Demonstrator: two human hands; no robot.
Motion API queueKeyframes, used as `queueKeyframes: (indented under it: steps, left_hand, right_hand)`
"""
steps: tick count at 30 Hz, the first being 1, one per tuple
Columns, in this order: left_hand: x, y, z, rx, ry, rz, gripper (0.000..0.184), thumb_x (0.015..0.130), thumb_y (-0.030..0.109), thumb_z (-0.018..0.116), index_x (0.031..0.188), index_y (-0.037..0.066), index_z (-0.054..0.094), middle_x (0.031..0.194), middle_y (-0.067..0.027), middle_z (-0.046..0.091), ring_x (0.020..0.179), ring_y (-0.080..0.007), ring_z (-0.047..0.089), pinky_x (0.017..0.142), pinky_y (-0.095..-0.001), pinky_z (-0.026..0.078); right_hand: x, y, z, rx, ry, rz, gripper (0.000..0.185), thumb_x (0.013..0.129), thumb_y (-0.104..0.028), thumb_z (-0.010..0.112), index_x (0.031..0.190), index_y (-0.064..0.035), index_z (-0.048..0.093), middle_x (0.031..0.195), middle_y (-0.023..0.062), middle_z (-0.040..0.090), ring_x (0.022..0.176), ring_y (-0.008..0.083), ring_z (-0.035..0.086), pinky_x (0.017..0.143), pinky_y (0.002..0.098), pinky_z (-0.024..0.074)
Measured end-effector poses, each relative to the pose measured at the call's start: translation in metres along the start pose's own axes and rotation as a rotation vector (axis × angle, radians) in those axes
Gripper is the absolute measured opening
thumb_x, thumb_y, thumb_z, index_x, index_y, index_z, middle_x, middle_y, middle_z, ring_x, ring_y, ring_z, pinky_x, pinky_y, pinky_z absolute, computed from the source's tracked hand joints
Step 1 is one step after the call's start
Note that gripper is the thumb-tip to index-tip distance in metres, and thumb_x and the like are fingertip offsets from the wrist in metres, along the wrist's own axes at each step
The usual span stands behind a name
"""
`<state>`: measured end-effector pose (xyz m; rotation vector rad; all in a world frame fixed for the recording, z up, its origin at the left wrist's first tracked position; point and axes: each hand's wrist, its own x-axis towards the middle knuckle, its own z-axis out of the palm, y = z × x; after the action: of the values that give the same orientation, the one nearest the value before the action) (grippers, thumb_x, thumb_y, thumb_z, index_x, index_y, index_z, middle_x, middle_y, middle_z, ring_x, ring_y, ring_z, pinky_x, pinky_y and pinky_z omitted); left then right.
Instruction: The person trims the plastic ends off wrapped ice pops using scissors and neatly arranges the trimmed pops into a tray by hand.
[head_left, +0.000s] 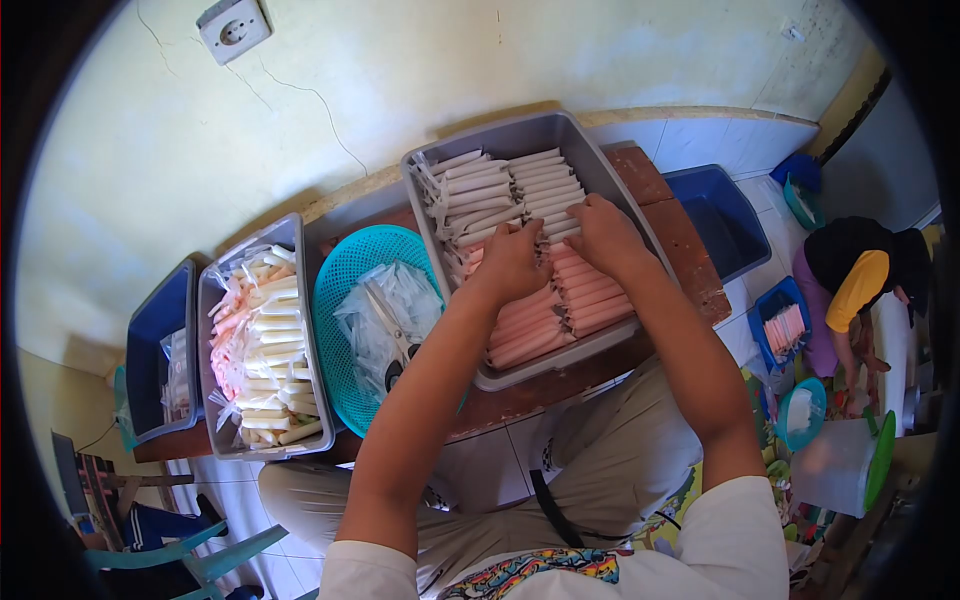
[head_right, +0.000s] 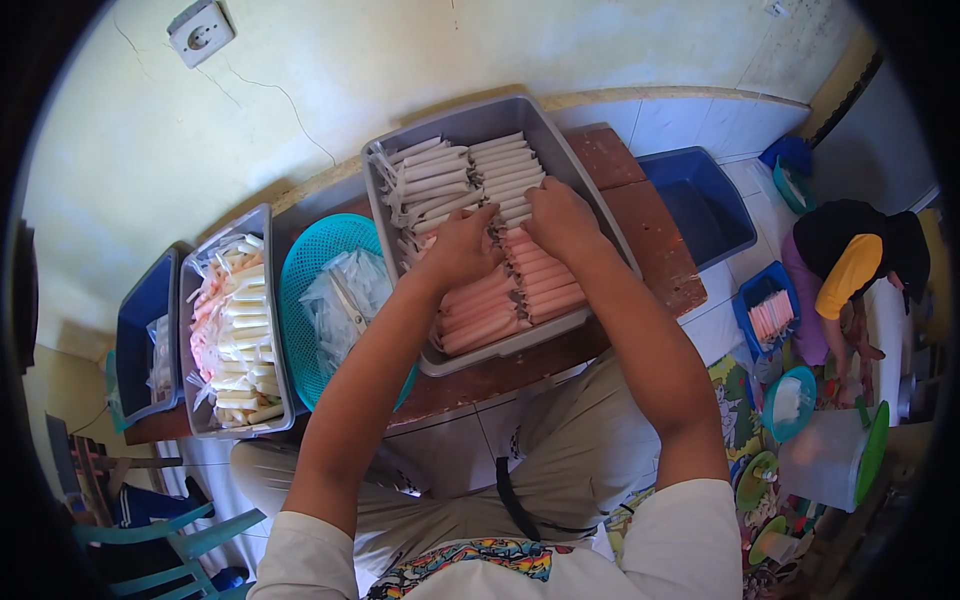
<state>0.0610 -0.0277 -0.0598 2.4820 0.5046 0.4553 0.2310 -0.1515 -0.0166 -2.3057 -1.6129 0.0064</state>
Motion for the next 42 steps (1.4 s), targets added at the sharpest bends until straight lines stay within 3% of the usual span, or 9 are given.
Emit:
queueKeyframes:
  steps: [4,11,16,20,28,35,37,41,42]
  left_hand:
    - [0.002,0.000,0.001,0.014,-0.038,-0.055,0.083,0.079,0.024,0.078,0.155,0.003,0.051,0.137,-0.0255,0.067,0.131,-0.0459,0.058,0.113,-0.0555,0.044]
    - [0.006,-0.004,0.005,0.009,-0.099,-0.061,0.086,0.080,0.029,0.076,0.157,0.002,0.049,0.135,-0.0277,0.068,0.140,-0.0445,0.052,0.117,-0.0557,0.038]
    - [0.006,-0.002,0.001,-0.004,0.057,0.036,0.063,0.082,0.015,0.069,0.144,0.004,0.061,0.124,-0.0214,0.075,0.121,-0.0428,0.064,0.106,-0.0547,0.049]
    - [0.002,0.005,-0.004,0.010,0.087,0.061,0.054,0.082,0.013,0.069,0.136,0.004,0.067,0.117,-0.0196,0.078,0.113,-0.0427,0.068,0.103,-0.0519,0.053]
    - [0.001,0.008,-0.005,-0.031,0.039,0.047,0.045,0.081,0.012,0.066,0.123,0.001,0.075,0.111,-0.0235,0.078,0.109,-0.0434,0.071,0.104,-0.0492,0.055]
    - [-0.002,0.010,-0.005,0.014,0.008,0.041,0.043,0.082,0.017,0.068,0.122,0.002,0.075,0.111,-0.0227,0.078,0.109,-0.0429,0.071,0.103,-0.0488,0.055]
    - [-0.003,0.010,-0.005,0.011,0.036,0.057,0.041,0.083,0.017,0.071,0.121,0.002,0.076,0.112,-0.0217,0.078,0.110,-0.0421,0.071,0.103,-0.0480,0.055]
    - [-0.005,0.011,-0.008,-0.043,0.120,0.085,0.036,0.084,0.013,0.072,0.118,0.002,0.076,0.112,-0.0207,0.078,0.109,-0.0413,0.071,0.102,-0.0479,0.055]
    - [-0.006,0.013,-0.011,-0.010,0.154,0.102,0.033,0.085,0.011,0.072,0.116,0.003,0.077,0.111,-0.0194,0.078,0.108,-0.0408,0.071,0.101,-0.0485,0.055]
  right_hand:
    - [-0.001,-0.003,-0.003,0.051,-0.026,-0.010,0.048,0.085,-0.021,0.087,0.127,-0.0037,0.073,0.126,0.0197,0.065,0.120,0.0399,0.065,0.104,0.0473,0.0546]
    - [0.000,0.003,0.003,0.033,-0.027,-0.055,0.043,0.082,-0.020,0.086,0.122,-0.0057,0.077,0.125,0.0196,0.067,0.119,0.0384,0.067,0.102,0.0482,0.0572]
    - [-0.001,0.000,-0.001,0.035,-0.032,-0.030,0.043,0.082,-0.018,0.087,0.122,-0.0057,0.077,0.126,0.0189,0.067,0.119,0.0382,0.068,0.103,0.0474,0.0569]
    - [-0.002,-0.002,-0.005,0.051,-0.024,-0.010,0.043,0.080,-0.014,0.087,0.121,-0.0060,0.077,0.125,0.0183,0.067,0.119,0.0379,0.068,0.102,0.0467,0.0573]
    - [0.004,0.018,0.013,0.043,0.115,-0.132,0.025,0.089,0.001,0.067,0.110,-0.0037,0.079,0.112,0.0226,0.070,0.108,0.0411,0.071,0.095,0.0490,0.0583]
    - [0.007,0.018,0.011,0.034,0.089,-0.106,0.026,0.085,0.005,0.069,0.108,-0.0030,0.079,0.111,0.0235,0.070,0.108,0.0419,0.071,0.096,0.0488,0.0584]
    - [0.010,0.023,0.013,0.034,0.014,-0.074,0.052,0.068,0.005,0.087,0.117,-0.0058,0.074,0.118,0.0179,0.067,0.115,0.0413,0.066,0.099,0.0474,0.0561]
    - [0.007,0.020,0.011,0.020,0.043,-0.094,0.054,0.068,0.004,0.087,0.119,-0.0062,0.074,0.119,0.0180,0.067,0.115,0.0413,0.066,0.100,0.0474,0.0561]
    - [0.006,0.017,0.006,0.049,0.050,-0.099,0.047,0.074,0.002,0.084,0.120,-0.0050,0.075,0.119,0.0202,0.068,0.115,0.0415,0.067,0.100,0.0476,0.0565]
